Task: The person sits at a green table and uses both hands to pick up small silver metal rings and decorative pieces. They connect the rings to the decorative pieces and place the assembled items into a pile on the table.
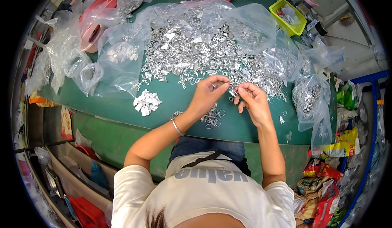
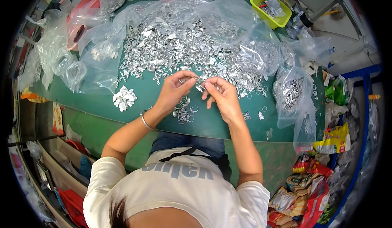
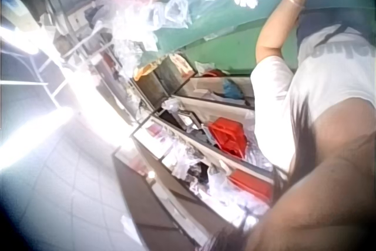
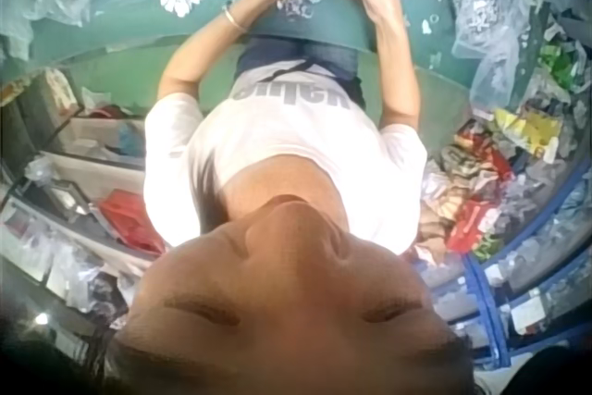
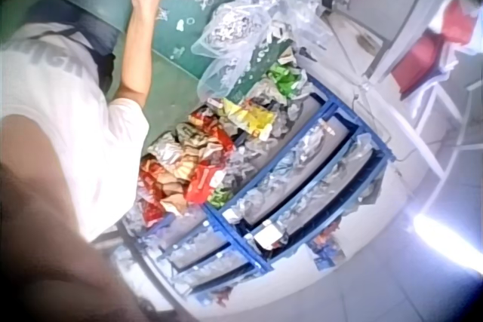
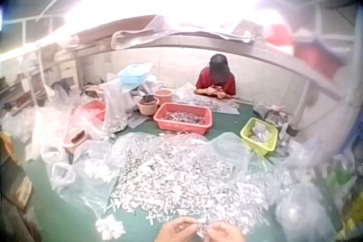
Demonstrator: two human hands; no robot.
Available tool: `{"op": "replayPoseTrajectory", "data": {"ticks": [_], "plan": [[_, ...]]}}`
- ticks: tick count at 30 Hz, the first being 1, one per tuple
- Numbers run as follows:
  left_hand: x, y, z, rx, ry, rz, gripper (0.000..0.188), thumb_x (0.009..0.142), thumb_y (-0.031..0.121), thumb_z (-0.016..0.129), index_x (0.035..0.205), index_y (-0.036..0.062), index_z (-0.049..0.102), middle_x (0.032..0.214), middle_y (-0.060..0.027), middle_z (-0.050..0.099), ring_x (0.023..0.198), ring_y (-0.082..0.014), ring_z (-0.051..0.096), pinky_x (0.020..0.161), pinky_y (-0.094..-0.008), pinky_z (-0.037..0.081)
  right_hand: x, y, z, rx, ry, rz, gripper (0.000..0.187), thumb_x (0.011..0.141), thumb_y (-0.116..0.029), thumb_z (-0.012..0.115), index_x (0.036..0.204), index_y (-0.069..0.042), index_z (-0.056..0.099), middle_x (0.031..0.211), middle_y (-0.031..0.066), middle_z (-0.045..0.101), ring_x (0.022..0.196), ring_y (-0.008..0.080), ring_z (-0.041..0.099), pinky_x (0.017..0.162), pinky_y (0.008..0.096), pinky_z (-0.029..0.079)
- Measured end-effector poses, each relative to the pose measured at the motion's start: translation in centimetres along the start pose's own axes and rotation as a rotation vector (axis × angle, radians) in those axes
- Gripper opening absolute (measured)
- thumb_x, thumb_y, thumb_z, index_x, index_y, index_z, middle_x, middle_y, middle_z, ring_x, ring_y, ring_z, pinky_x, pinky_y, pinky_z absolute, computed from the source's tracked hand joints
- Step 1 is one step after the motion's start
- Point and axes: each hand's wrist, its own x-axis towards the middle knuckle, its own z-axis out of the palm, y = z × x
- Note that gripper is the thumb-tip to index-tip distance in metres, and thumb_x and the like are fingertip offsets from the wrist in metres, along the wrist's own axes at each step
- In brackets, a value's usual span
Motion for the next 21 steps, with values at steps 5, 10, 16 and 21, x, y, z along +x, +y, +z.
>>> {"op": "replayPoseTrajectory", "data": {"ticks": [5, 10, 16, 21], "plan": [[-0.2, 0.3, 0.5, -0.005, -0.03, 0.033, 0.016, 0.09, 0.01, 0.063, 0.103, 0.002, 0.061, 0.082, 0.0024, 0.058, 0.062, -0.0011, 0.043, 0.053, -0.0172, 0.033, -0.2, 0.3, 0.5, -0.078, 0.043, -0.083, 0.019, 0.094, -0.012, 0.057, 0.103, 0.004, 0.057, 0.093, 0.0099, 0.061, 0.065, 0.0121, 0.06, 0.043, 0.0211, 0.046], [-0.6, 0.1, 0.9, -0.178, 0.102, -0.084, 0.016, 0.089, 0.01, 0.064, 0.101, -0.0002, 0.062, 0.084, 0.0, 0.06, 0.06, -0.0024, 0.043, 0.052, -0.0174, 0.033, -1.1, 1.2, 2.0, -0.122, 0.188, -0.214, 0.018, 0.092, -0.008, 0.058, 0.106, 0.004, 0.056, 0.095, 0.0089, 0.057, 0.067, 0.011, 0.059, 0.042, 0.0205, 0.045], [-1.3, 0.4, 1.7, -0.335, 0.084, -0.133, 0.015, 0.089, 0.01, 0.065, 0.1, -0.0005, 0.062, 0.085, 0.0007, 0.06, 0.064, -0.0023, 0.044, 0.054, -0.017, 0.034, -1.1, 2.1, 2.4, -0.662, 0.288, -0.512, 0.015, 0.084, 0.003, 0.064, 0.099, 0.002, 0.06, 0.093, 0.0073, 0.057, 0.063, 0.0099, 0.056, 0.046, 0.0212, 0.044], [-1.7, 0.5, 1.6, -0.306, 0.089, -0.121, 0.014, 0.089, 0.01, 0.065, 0.099, 0.0004, 0.062, 0.086, 0.0014, 0.06, 0.066, -0.0015, 0.044, 0.055, -0.0171, 0.036, -1.3, 2.0, 2.7, -0.601, 0.285, -0.504, 0.015, 0.083, 0.003, 0.063, 0.097, 0.002, 0.062, 0.095, 0.0098, 0.06, 0.063, 0.0115, 0.056, 0.05, 0.0239, 0.045]]}}
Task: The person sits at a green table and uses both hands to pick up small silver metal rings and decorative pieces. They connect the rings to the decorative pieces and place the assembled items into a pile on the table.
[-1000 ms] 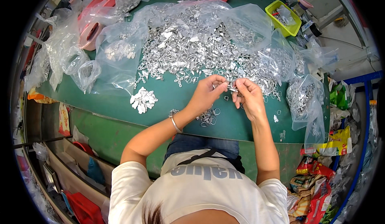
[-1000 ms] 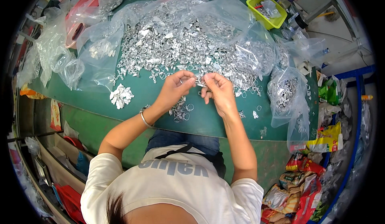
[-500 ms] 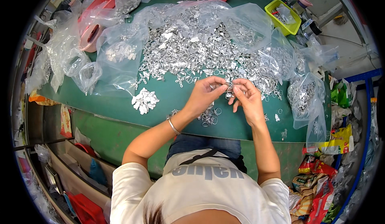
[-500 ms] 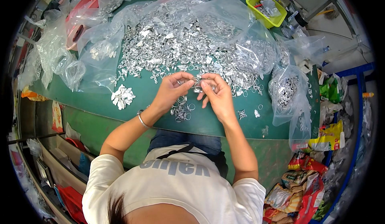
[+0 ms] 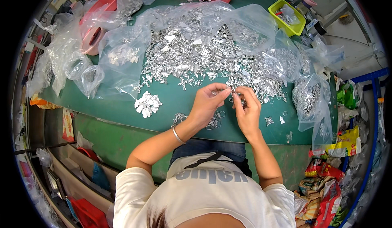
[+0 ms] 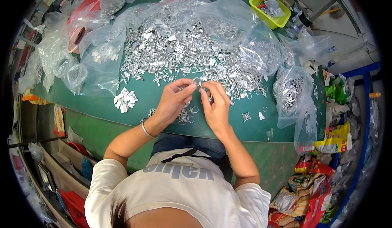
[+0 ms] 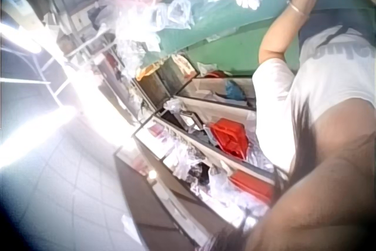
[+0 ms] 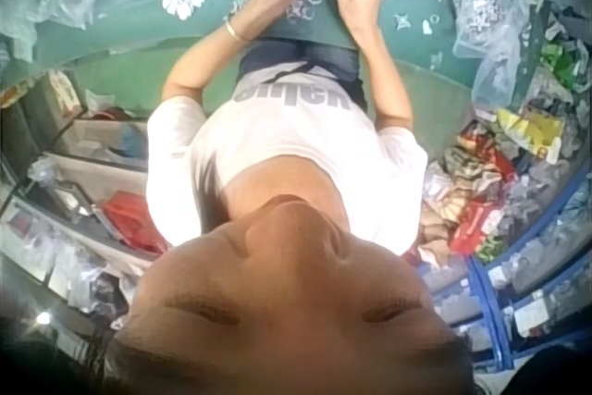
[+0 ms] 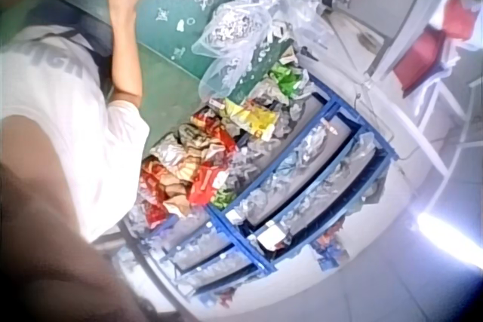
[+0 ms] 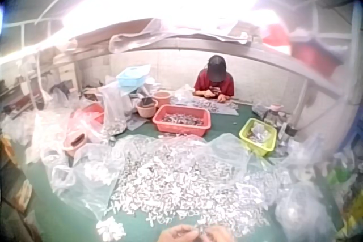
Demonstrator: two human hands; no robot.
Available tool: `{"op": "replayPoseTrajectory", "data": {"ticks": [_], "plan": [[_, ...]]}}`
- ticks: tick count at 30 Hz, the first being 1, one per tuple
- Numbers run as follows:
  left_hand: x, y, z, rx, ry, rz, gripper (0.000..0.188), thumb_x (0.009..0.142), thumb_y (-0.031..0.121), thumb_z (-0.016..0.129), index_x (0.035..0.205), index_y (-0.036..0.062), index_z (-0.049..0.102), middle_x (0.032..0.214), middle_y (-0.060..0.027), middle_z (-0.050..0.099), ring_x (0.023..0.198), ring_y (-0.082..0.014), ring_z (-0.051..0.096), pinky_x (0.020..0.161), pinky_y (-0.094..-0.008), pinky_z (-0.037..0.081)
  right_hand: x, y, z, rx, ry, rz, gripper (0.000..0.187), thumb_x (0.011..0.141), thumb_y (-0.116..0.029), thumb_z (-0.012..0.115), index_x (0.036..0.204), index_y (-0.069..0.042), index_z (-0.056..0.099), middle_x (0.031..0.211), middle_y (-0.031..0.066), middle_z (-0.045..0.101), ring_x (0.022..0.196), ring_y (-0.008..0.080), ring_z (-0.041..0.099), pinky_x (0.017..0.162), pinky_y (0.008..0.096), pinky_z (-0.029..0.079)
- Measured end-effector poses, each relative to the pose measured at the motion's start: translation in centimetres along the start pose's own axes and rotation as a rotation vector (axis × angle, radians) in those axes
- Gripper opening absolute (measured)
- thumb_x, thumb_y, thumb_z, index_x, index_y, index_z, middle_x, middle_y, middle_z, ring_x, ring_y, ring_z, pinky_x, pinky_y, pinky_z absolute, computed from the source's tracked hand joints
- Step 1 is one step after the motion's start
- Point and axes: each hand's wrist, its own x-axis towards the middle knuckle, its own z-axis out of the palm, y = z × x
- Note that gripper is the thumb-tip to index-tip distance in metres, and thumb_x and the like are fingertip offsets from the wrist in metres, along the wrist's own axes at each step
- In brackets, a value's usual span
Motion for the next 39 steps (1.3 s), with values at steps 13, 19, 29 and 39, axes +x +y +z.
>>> {"op": "replayPoseTrajectory", "data": {"ticks": [13, 19, 29, 39], "plan": [[-1.0, 0.6, 0.3, -0.251, -0.114, -0.213, 0.017, 0.095, 0.019, 0.056, 0.092, 0.0031, 0.06, 0.083, -0.0008, 0.058, 0.067, -0.0041, 0.045, 0.055, -0.02, 0.037, -0.3, 0.5, -0.5, 0.377, 0.016, -0.021, 0.01, 0.085, 0.006, 0.059, 0.094, 0.004, 0.063, 0.107, 0.0124, 0.06, 0.069, 0.0105, 0.06, 0.05, 0.0192, 0.046], [-1.4, 1.7, 1.0, -0.302, -0.187, -0.29, 0.02, 0.096, 0.021, 0.054, 0.093, 0.002, 0.059, 0.081, -0.001, 0.055, 0.066, -0.0042, 0.043, 0.052, -0.0193, 0.034, -0.3, 1.3, -0.3, 0.554, 0.007, -0.093, 0.007, 0.086, 0.006, 0.058, 0.092, 0.002, 0.061, 0.108, 0.0139, 0.059, 0.071, 0.0112, 0.061, 0.054, 0.0198, 0.048], [-1.4, 1.8, 0.9, -0.31, -0.307, -0.403, 0.019, 0.095, 0.022, 0.055, 0.093, 0.0029, 0.059, 0.079, -0.0011, 0.051, 0.064, -0.0052, 0.039, 0.052, -0.02, 0.032, -0.4, 1.4, 0.2, 0.43, 0.126, -0.315, 0.01, 0.084, 0.008, 0.061, 0.091, 0.001, 0.061, 0.109, 0.0185, 0.059, 0.067, 0.0107, 0.058, 0.056, 0.0214, 0.047], [-1.4, 2.0, -0.6, -0.216, -0.605, -0.437, 0.016, 0.093, 0.019, 0.061, 0.092, 0.0028, 0.057, 0.078, -0.0005, 0.052, 0.062, -0.0046, 0.038, 0.051, -0.0197, 0.029, -1.0, -1.2, -1.5, 0.054, 0.123, -0.744, 0.017, 0.072, 0.008, 0.067, 0.085, -0.003, 0.067, 0.103, 0.0204, 0.064, 0.057, 0.0126, 0.055, 0.05, 0.0227, 0.045]]}}
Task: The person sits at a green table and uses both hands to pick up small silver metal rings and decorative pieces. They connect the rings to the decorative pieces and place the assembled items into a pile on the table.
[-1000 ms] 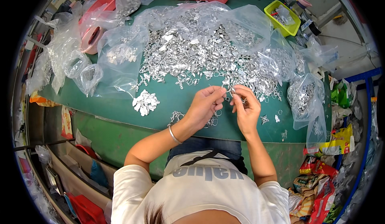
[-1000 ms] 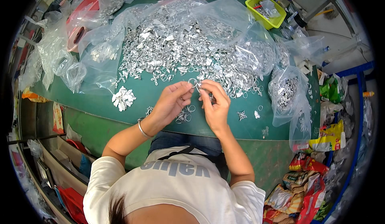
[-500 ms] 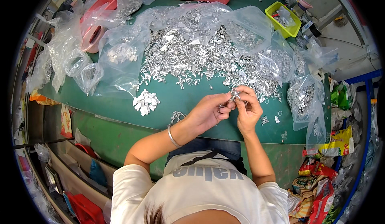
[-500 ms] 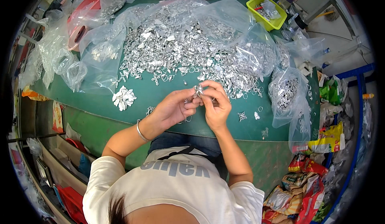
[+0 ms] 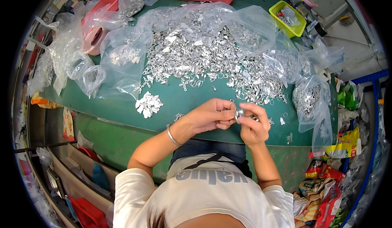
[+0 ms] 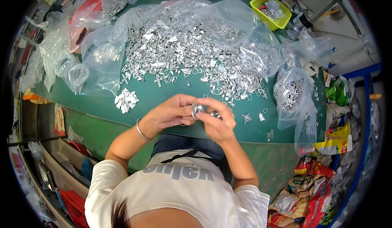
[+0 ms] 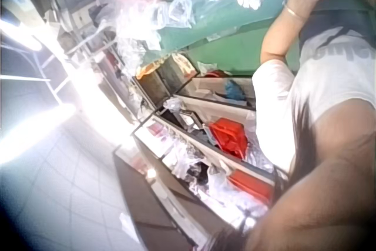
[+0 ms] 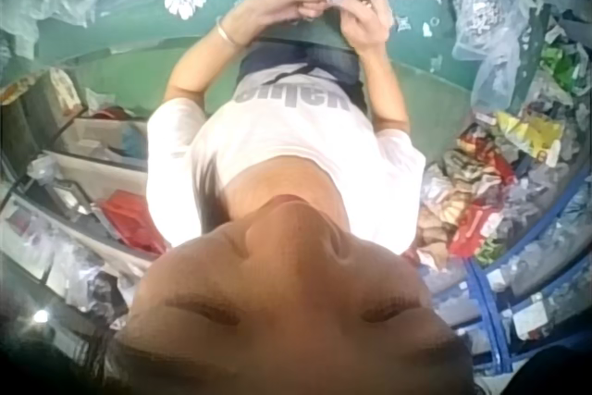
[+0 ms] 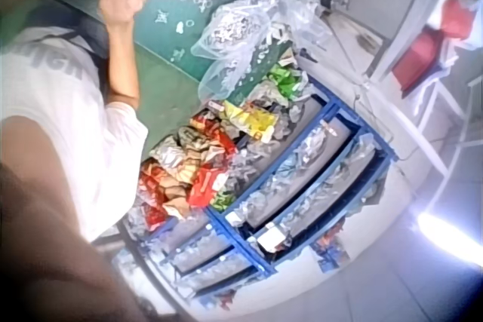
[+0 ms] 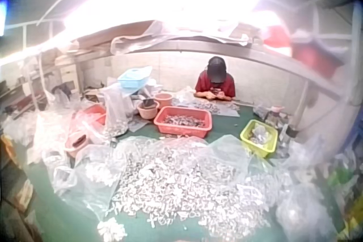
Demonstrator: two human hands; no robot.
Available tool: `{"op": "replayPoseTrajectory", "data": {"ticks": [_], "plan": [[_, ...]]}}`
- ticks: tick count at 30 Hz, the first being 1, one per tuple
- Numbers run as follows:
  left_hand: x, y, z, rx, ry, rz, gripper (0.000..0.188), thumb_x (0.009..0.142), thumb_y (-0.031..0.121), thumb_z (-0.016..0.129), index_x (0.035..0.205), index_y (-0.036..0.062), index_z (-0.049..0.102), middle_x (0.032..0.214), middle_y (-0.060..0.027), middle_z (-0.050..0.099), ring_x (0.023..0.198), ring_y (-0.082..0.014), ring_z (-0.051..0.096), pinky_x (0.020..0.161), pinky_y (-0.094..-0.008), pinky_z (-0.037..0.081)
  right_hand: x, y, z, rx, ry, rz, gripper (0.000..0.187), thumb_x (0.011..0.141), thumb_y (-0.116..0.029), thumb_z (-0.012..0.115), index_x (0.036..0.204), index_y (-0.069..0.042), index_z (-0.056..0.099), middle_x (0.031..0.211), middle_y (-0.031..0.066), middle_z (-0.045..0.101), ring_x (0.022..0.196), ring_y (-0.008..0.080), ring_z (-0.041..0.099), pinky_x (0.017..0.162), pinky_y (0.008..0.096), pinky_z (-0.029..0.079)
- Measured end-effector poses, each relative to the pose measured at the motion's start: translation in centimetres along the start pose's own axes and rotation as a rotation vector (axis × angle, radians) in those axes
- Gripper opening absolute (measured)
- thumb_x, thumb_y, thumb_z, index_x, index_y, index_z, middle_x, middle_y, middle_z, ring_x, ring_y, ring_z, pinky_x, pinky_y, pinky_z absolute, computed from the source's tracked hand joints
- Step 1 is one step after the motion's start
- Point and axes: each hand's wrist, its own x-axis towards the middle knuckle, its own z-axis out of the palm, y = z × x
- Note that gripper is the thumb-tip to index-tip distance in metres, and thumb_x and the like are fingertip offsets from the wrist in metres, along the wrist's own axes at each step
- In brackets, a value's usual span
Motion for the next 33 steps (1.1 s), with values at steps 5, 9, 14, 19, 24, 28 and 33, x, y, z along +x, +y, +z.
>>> {"op": "replayPoseTrajectory", "data": {"ticks": [5, 9, 14, 19, 24, 28, 33], "plan": [[-0.7, 0.1, 1.0, -0.017, 0.014, 0.026, 0.019, 0.093, 0.016, 0.061, 0.102, 0.0007, 0.057, 0.081, -0.0022, 0.055, 0.062, -0.0051, 0.04, 0.051, -0.0198, 0.029, 0.4, -0.5, -1.5, -0.152, -0.202, -0.145, 0.021, 0.068, 0.006, 0.069, 0.085, -0.006, 0.066, 0.102, 0.0182, 0.064, 0.068, 0.0216, 0.065, 0.053, 0.0273, 0.051], [-1.0, 0.1, 0.9, -0.019, -0.021, 0.05, 0.021, 0.093, 0.016, 0.06, 0.106, 0.0001, 0.057, 0.085, -0.0049, 0.058, 0.061, -0.0049, 0.041, 0.052, -0.0194, 0.029, 0.7, -0.2, -1.7, -0.155, -0.215, -0.232, 0.022, 0.066, 0.004, 0.071, 0.086, -0.005, 0.067, 0.102, 0.019, 0.064, 0.061, 0.0181, 0.061, 0.049, 0.0249, 0.047], [-1.3, 0.2, 1.1, 0.036, 0.028, 0.093, 0.019, 0.093, 0.015, 0.06, 0.103, -0.0002, 0.056, 0.086, -0.0078, 0.061, 0.061, -0.0044, 0.04, 0.051, -0.019, 0.03, 1.2, 0.3, -1.5, -0.165, -0.184, -0.326, 0.023, 0.063, 0.002, 0.074, 0.084, -0.003, 0.069, 0.103, 0.0201, 0.064, 0.052, 0.0136, 0.055, 0.043, 0.0213, 0.041], [-1.5, 0.2, 2.3, 0.146, 0.194, 0.243, 0.016, 0.093, 0.014, 0.06, 0.1, 0.0, 0.056, 0.083, -0.0069, 0.06, 0.06, -0.0043, 0.039, 0.052, -0.0189, 0.03, 1.2, -0.5, -0.9, 0.006, -0.136, 0.145, 0.017, 0.072, 0.01, 0.066, 0.087, 0.001, 0.062, 0.104, 0.0214, 0.064, 0.056, 0.0146, 0.058, 0.048, 0.0233, 0.047], [-1.4, 0.3, 2.9, 0.104, 0.283, 0.289, 0.015, 0.093, 0.015, 0.059, 0.096, 0.0006, 0.056, 0.08, -0.0036, 0.057, 0.059, -0.0042, 0.038, 0.052, -0.0187, 0.03, 0.4, -1.6, -0.6, 0.35, -0.049, 0.629, 0.008, 0.082, 0.009, 0.061, 0.088, 0.005, 0.058, 0.113, 0.0221, 0.06, 0.067, 0.0109, 0.061, 0.052, 0.0216, 0.05], [-1.4, 0.3, 3.3, 0.092, 0.27, 0.273, 0.015, 0.094, 0.017, 0.058, 0.093, 0.0016, 0.057, 0.081, -0.0029, 0.057, 0.06, -0.0037, 0.037, 0.052, -0.0186, 0.029, 0.5, -1.9, 0.1, 0.489, 0.114, 0.682, 0.007, 0.083, 0.007, 0.062, 0.087, 0.005, 0.058, 0.11, 0.0213, 0.058, 0.066, 0.0132, 0.062, 0.052, 0.0224, 0.051], [-1.7, -0.1, 3.3, 0.045, 0.217, 0.272, 0.015, 0.095, 0.017, 0.057, 0.09, 0.0025, 0.056, 0.081, -0.0029, 0.057, 0.06, -0.0029, 0.036, 0.051, -0.0186, 0.028, -0.1, -1.3, 0.0, 0.2, 0.007, 0.27, 0.008, 0.083, 0.006, 0.064, 0.088, 0.004, 0.058, 0.102, 0.0193, 0.056, 0.069, 0.0177, 0.065, 0.056, 0.0246, 0.055]]}}
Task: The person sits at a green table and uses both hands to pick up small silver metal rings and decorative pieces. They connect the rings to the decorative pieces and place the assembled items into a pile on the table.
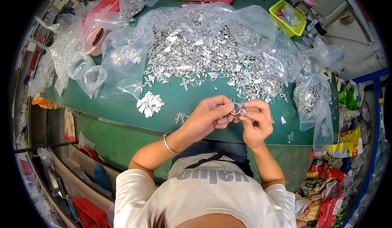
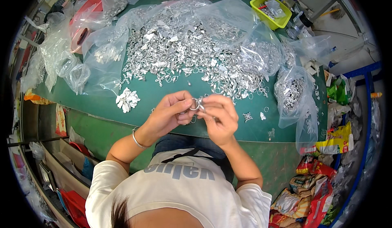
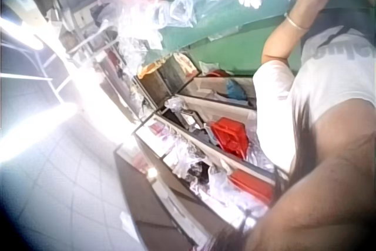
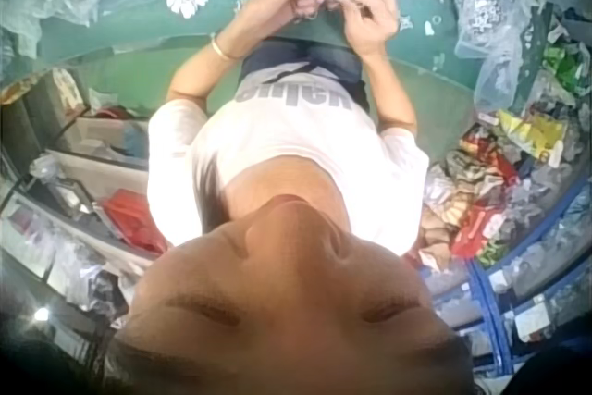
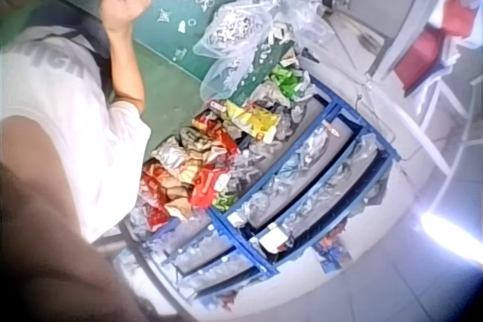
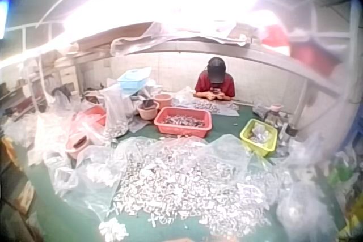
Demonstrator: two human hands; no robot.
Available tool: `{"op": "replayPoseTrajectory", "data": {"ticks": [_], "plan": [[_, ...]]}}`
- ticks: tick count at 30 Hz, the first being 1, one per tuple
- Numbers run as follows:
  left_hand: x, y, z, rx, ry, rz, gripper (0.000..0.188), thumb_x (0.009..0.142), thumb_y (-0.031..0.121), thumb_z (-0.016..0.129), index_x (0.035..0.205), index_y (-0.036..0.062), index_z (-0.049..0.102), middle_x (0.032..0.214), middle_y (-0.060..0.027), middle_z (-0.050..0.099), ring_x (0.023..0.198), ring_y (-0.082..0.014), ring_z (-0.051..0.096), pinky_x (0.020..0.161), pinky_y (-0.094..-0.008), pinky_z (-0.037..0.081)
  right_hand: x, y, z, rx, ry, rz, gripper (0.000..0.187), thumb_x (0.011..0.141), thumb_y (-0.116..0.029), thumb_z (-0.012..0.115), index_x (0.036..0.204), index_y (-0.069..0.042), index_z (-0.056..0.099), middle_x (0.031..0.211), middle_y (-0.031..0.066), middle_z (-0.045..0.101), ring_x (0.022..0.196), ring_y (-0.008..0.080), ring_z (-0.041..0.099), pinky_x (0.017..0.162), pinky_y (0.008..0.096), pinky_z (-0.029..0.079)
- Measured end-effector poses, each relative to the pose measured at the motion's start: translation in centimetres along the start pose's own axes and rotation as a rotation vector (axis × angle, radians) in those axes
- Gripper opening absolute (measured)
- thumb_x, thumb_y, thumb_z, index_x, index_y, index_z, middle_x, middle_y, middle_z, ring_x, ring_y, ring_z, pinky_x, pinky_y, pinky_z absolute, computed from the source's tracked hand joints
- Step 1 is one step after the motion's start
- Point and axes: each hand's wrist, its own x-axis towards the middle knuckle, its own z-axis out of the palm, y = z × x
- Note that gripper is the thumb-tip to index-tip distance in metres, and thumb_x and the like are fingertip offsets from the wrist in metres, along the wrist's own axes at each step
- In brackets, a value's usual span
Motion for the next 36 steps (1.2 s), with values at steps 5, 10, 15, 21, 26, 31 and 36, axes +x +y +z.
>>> {"op": "replayPoseTrajectory", "data": {"ticks": [5, 10, 15, 21, 26, 31, 36], "plan": [[-0.9, 0.1, 1.1, 0.143, 0.032, -0.004, 0.016, 0.095, 0.017, 0.057, 0.088, 0.0024, 0.055, 0.078, -0.0021, 0.054, 0.059, -0.0035, 0.034, 0.05, -0.0192, 0.026, -0.6, -0.3, 0.1, 0.003, 0.113, 0.026, 0.014, 0.079, 0.006, 0.068, 0.088, 0.001, 0.06, 0.097, 0.0154, 0.056, 0.07, 0.0193, 0.065, 0.057, 0.0278, 0.054], [-1.5, -0.1, 1.7, 0.122, -0.01, -0.056, 0.017, 0.095, 0.017, 0.056, 0.088, 0.0014, 0.054, 0.076, -0.0011, 0.05, 0.059, -0.0046, 0.033, 0.05, -0.02, 0.025, -0.5, -0.5, -0.4, -0.243, 0.04, -0.277, 0.021, 0.073, 0.01, 0.07, 0.088, -0.002, 0.061, 0.095, 0.0143, 0.055, 0.069, 0.0219, 0.065, 0.054, 0.0292, 0.053], [-1.9, -0.4, 1.3, -0.052, -0.078, -0.168, 0.017, 0.095, 0.017, 0.056, 0.093, 0.001, 0.054, 0.077, -0.001, 0.05, 0.06, -0.0047, 0.034, 0.05, -0.0194, 0.026, 0.2, -0.9, -1.3, -0.197, -0.131, -0.392, 0.031, 0.07, 0.01, 0.073, 0.095, 0.001, 0.058, 0.092, 0.0158, 0.063, 0.065, 0.024, 0.065, 0.05, 0.0294, 0.052], [-2.0, -1.2, 0.9, -0.04, -0.082, -0.156, 0.021, 0.095, 0.018, 0.057, 0.104, -0.0008, 0.055, 0.078, -0.0005, 0.051, 0.061, -0.0045, 0.036, 0.051, -0.0192, 0.028, -0.1, -0.7, -1.2, -0.124, -0.2, -0.306, 0.024, 0.073, 0.014, 0.066, 0.089, -0.003, 0.061, 0.101, 0.0112, 0.052, 0.085, 0.0352, 0.067, 0.067, 0.0375, 0.06], [-2.1, -0.2, 1.4, 0.138, -0.026, -0.139, 0.029, 0.095, 0.019, 0.056, 0.115, -0.0024, 0.055, 0.08, -0.0005, 0.051, 0.061, -0.0047, 0.036, 0.051, -0.019, 0.028, 0.5, -0.8, -0.9, -0.066, -0.159, -0.282, 0.023, 0.074, 0.014, 0.065, 0.09, -0.003, 0.061, 0.099, 0.0138, 0.054, 0.09, 0.0381, 0.066, 0.073, 0.0417, 0.061], [-2.1, -0.6, 0.5, -0.052, -0.061, -0.174, 0.026, 0.094, 0.019, 0.058, 0.109, -0.0017, 0.058, 0.086, -0.0035, 0.057, 0.061, -0.0049, 0.036, 0.052, -0.0192, 0.028, 1.0, -0.7, -1.8, -0.042, -0.241, -0.28, 0.022, 0.072, 0.012, 0.067, 0.088, -0.002, 0.062, 0.105, 0.0172, 0.055, 0.09, 0.04, 0.065, 0.073, 0.0426, 0.059], [-1.6, -1.5, 0.0, -0.031, -0.014, -0.032, 0.018, 0.093, 0.014, 0.06, 0.102, -0.0013, 0.06, 0.089, -0.0048, 0.059, 0.061, -0.0052, 0.037, 0.053, -0.0195, 0.029, 0.6, -0.7, -1.3, -0.186, -0.151, -0.233, 0.022, 0.065, 0.008, 0.072, 0.086, 0.001, 0.068, 0.098, 0.0176, 0.06, 0.083, 0.0335, 0.064, 0.066, 0.0352, 0.054]]}}
